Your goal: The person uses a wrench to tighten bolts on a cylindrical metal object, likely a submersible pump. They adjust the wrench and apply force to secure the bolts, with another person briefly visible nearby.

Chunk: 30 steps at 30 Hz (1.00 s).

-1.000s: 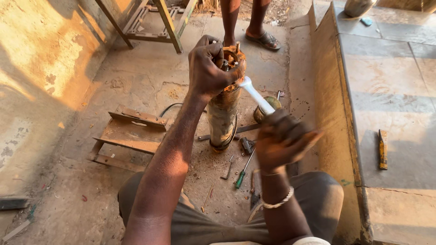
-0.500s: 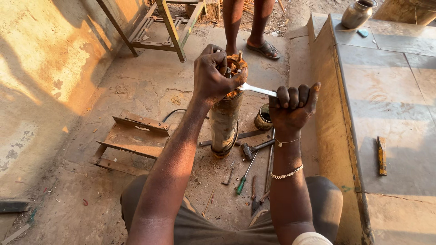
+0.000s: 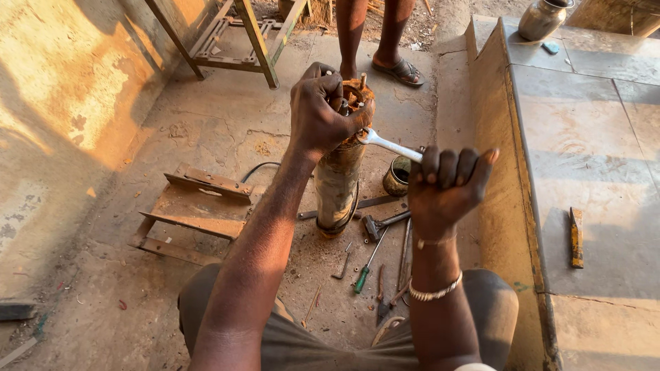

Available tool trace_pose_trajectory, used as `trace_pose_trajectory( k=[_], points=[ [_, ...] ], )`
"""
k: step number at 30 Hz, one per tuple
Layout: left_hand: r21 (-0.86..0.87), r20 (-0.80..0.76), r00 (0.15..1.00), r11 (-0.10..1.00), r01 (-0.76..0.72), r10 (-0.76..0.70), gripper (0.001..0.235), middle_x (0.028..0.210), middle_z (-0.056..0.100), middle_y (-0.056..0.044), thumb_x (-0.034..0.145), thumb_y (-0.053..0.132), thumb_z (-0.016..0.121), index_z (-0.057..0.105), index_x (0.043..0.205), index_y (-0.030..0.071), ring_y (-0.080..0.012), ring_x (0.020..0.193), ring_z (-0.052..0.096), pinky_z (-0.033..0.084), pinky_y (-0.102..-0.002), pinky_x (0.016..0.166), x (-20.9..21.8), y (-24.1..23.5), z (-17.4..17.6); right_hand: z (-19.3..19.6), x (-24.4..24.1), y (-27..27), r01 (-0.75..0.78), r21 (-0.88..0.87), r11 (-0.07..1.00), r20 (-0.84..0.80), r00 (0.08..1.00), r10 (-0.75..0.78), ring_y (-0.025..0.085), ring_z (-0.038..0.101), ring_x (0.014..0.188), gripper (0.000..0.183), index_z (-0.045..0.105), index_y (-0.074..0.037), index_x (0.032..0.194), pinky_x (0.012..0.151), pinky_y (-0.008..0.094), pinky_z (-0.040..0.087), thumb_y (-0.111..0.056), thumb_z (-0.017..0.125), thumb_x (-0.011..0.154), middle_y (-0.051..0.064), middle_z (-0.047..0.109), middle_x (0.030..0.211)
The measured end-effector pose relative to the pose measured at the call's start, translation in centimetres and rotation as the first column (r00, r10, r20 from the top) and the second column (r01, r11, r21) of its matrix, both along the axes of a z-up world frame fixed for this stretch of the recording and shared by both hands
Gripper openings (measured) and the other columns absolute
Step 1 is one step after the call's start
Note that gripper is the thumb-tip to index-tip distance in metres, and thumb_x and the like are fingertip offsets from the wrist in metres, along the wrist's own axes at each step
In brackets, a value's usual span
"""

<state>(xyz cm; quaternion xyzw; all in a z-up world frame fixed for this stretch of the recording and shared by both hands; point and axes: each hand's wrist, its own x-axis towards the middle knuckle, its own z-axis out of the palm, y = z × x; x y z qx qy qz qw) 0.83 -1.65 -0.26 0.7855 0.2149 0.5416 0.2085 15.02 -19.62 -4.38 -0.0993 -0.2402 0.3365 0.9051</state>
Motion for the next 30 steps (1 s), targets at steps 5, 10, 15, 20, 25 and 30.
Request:
trace_pose_trajectory(
  k=[5, 10, 15, 20, 25, 30],
  points=[
    [0.068, -0.02, 1.0, 0.998, 0.009, -0.008, 0.052, 0.076, 0.048, -0.002, 0.074, 0.028, 0.093, 0.043, 0.063, 0.018, -0.0136, 0.068, 0.045, 0.041, -0.031, 0.053, 0.2, 0.9, -1.1, -0.6, 1.4, 1.7, -0.174, 0.137, 0.975, -0.015, 0.984, 0.178, 0.011, 0.033, 0.041, 0.062, 0.033, -0.023, 0.063, 0.04, 0.029, 0.03, -0.048, 0.034, 0.118, -0.006, 0.024, 0.046],
    [0.062, -0.011, 1.0, 0.998, 0.027, -0.026, 0.046, 0.075, 0.05, 0.002, 0.077, 0.029, 0.089, 0.046, 0.066, 0.02, -0.0117, 0.069, 0.047, 0.044, -0.031, 0.055, 0.4, 1.3, -0.6, -0.9, 4.9, 4.5, -0.247, 0.07, 0.966, -0.039, 0.967, 0.25, 0.013, 0.034, 0.042, 0.061, 0.032, -0.022, 0.061, 0.039, 0.032, 0.032, -0.047, 0.029, 0.116, -0.005, 0.024, 0.049],
    [0.04, -0.008, 1.0, 0.999, -0.022, 0.022, 0.048, 0.07, 0.045, 0.002, 0.073, 0.026, 0.089, 0.042, 0.068, 0.017, -0.0136, 0.072, 0.045, 0.041, -0.033, 0.061, 0.0, -0.4, -0.1, -1.2, -0.2, 0.6, 0.002, 0.149, 0.989, 0.196, 0.98, -0.031, 0.01, 0.03, 0.041, 0.063, 0.033, -0.02, 0.063, 0.04, 0.028, 0.037, -0.044, 0.028, 0.122, -0.004, 0.023, 0.049],
    [-0.014, -0.035, 0.994, 0.994, -0.105, 0.104, 0.048, 0.067, 0.044, 0.003, 0.07, 0.026, 0.091, 0.044, 0.067, 0.017, -0.0132, 0.065, 0.043, 0.039, -0.034, 0.06, 0.2, -0.9, 0.8, -2.0, -10.3, -0.3, 0.3, 0.196, 0.934, 0.265, 0.9, -0.345, 0.02, 0.043, 0.067, 0.058, 0.037, -0.013, 0.072, 0.065, 0.033, 0.045, -0.052, 0.026, 0.113, 0.002, 0.031, 0.061],
    [-0.037, -0.005, 1.0, 0.999, 0.006, -0.006, 0.047, 0.072, 0.046, 0.002, 0.071, 0.027, 0.09, 0.044, 0.067, 0.017, -0.0124, 0.066, 0.044, 0.039, -0.032, 0.055, 0.0, -0.6, 0.6, -2.2, -7.4, -1.7, 0.258, 0.158, 0.953, 0.223, 0.931, -0.289, 0.017, 0.043, 0.057, 0.062, 0.036, -0.014, 0.068, 0.051, 0.03, 0.044, -0.053, 0.028, 0.116, 0.0, 0.029, 0.059],
    [0.036, 0.013, 0.999, 0.999, 0.029, -0.03, 0.05, 0.075, 0.046, 0.001, 0.073, 0.028, 0.092, 0.044, 0.068, 0.015, -0.0131, 0.07, 0.045, 0.04, -0.031, 0.057, -0.3, -0.4, 0.6, -1.4, -1.3, -0.4, 0.074, 0.153, 0.985, 0.034, 0.996, -0.081, 0.012, 0.034, 0.045, 0.063, 0.033, -0.019, 0.065, 0.041, 0.03, 0.035, -0.049, 0.03, 0.12, -0.003, 0.026, 0.05]
  ],
)
